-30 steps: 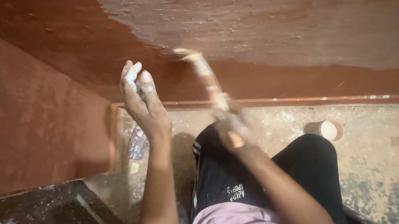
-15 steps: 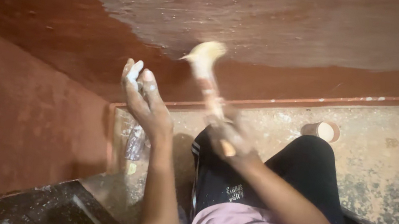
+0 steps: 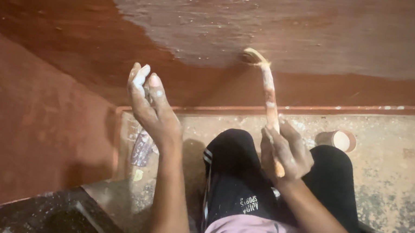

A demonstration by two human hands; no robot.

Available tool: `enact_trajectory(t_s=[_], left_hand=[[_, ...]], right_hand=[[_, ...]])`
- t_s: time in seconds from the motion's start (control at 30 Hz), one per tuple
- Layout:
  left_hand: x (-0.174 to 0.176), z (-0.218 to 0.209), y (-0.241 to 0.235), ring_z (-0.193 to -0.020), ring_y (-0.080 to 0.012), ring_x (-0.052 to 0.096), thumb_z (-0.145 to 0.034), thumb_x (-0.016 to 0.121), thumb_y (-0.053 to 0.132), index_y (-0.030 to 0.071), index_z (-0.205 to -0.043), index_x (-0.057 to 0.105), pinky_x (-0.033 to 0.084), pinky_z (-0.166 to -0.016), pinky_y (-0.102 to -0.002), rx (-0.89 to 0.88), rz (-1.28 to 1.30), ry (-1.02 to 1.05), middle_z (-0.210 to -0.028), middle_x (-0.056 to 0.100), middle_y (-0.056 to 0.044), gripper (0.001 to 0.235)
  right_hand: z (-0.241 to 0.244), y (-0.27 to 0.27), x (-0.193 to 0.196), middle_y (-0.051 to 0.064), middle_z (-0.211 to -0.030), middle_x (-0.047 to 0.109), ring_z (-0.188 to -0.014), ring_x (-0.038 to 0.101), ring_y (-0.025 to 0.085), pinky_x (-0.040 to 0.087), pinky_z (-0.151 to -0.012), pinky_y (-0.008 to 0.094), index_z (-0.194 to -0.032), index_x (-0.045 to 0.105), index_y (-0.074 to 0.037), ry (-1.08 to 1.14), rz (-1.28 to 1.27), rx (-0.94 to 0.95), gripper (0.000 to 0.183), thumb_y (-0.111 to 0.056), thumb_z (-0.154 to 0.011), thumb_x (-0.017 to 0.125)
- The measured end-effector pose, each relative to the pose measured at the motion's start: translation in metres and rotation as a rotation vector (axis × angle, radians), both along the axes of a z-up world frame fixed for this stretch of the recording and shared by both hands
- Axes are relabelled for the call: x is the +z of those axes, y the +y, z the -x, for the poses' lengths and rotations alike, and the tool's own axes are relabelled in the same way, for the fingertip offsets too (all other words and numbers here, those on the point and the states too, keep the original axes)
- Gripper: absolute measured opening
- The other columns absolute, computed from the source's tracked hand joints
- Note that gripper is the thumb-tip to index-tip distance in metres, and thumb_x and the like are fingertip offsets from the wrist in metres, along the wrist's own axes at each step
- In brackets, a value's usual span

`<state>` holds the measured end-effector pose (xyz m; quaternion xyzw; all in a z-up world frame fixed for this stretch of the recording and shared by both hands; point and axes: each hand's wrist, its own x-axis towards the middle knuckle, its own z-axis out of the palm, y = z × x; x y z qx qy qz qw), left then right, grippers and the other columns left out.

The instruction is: The person applies a white substance to a reddish-brown wall using a wide brush. They repeatedly dip the brush into a small container on the floor and spread the material in broad strokes across the wall surface.

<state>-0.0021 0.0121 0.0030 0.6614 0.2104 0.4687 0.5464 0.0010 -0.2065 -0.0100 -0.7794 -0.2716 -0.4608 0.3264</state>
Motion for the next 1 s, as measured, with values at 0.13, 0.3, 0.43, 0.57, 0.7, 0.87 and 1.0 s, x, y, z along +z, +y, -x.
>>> enact_trajectory(t_s=[0.13,0.3,0.43,0.57,0.7,0.87,1.0], left_hand=[[0.002,0.002,0.002,-0.134,-0.0295,0.057,-0.112,0.052,0.02,-0.003,-0.131,0.058,0.048,-0.114,-0.038,0.039,-0.006,-0.037,-0.15,0.053,-0.02,0.031],[0.001,0.008,0.01,-0.135,-0.031,0.058,-0.113,0.05,0.02,-0.004,-0.132,0.06,0.049,-0.114,-0.04,0.17,-0.127,0.003,-0.148,0.057,-0.02,0.032],[0.001,0.013,0.018,-0.13,-0.0292,0.061,-0.114,0.045,0.021,-0.004,-0.132,0.057,0.056,-0.111,-0.039,0.19,-0.094,-0.064,-0.148,0.054,-0.02,0.033],[-0.003,0.011,0.019,-0.13,-0.0283,0.06,-0.116,0.044,0.022,-0.004,-0.131,0.057,0.058,-0.111,-0.04,0.171,-0.081,-0.109,-0.148,0.052,-0.019,0.033],[-0.004,0.005,0.017,-0.129,-0.0276,0.06,-0.114,0.047,0.02,-0.005,-0.131,0.057,0.056,-0.111,-0.039,0.114,0.01,-0.143,-0.148,0.053,-0.019,0.032],[-0.005,0.002,0.01,-0.129,-0.0274,0.06,-0.113,0.05,0.018,-0.004,-0.13,0.058,0.054,-0.11,-0.037,0.077,0.036,-0.103,-0.147,0.055,-0.02,0.03],[-0.004,0.001,0.003,-0.132,-0.03,0.059,-0.112,0.053,0.016,-0.004,-0.128,0.06,0.05,-0.113,-0.039,0.086,-0.007,-0.06,-0.146,0.057,-0.021,0.026]], right_hand=[[0.004,0.025,-0.006,0.024,-0.104,0.071,-0.092,0.076,0.034,0.065,-0.074,0.038,-0.104,0.074,0.002,-0.037,-0.068,0.157,0.015,0.005,-0.09,0.077],[-0.002,0.086,-0.011,0.018,-0.102,0.073,-0.081,0.073,0.027,0.058,-0.065,0.036,-0.103,0.079,-0.005,-0.009,0.005,0.363,0.022,-0.003,-0.081,0.084],[-0.003,0.113,-0.005,0.023,-0.117,0.07,-0.095,0.075,0.031,0.063,-0.078,0.036,-0.111,0.074,-0.003,0.086,-0.059,0.614,0.028,-0.003,-0.084,0.083],[-0.015,0.106,0.0,0.018,-0.111,0.072,-0.085,0.075,0.025,0.061,-0.07,0.032,-0.106,0.075,-0.006,0.042,-0.099,0.449,0.025,-0.004,-0.084,0.087],[-0.016,0.056,-0.003,0.023,-0.112,0.072,-0.091,0.075,0.03,0.062,-0.073,0.035,-0.11,0.074,-0.003,0.097,-0.021,0.309,0.024,0.002,-0.088,0.08],[0.007,0.015,-0.024,0.021,-0.104,0.071,-0.087,0.075,0.03,0.063,-0.071,0.036,-0.108,0.075,-0.001,0.049,-0.006,0.176,0.022,0.003,-0.088,0.083],[0.003,0.031,-0.04,0.022,-0.103,0.073,-0.081,0.074,0.029,0.058,-0.064,0.036,-0.099,0.075,-0.004,0.003,0.029,0.264,0.018,0.001,-0.083,0.083]])
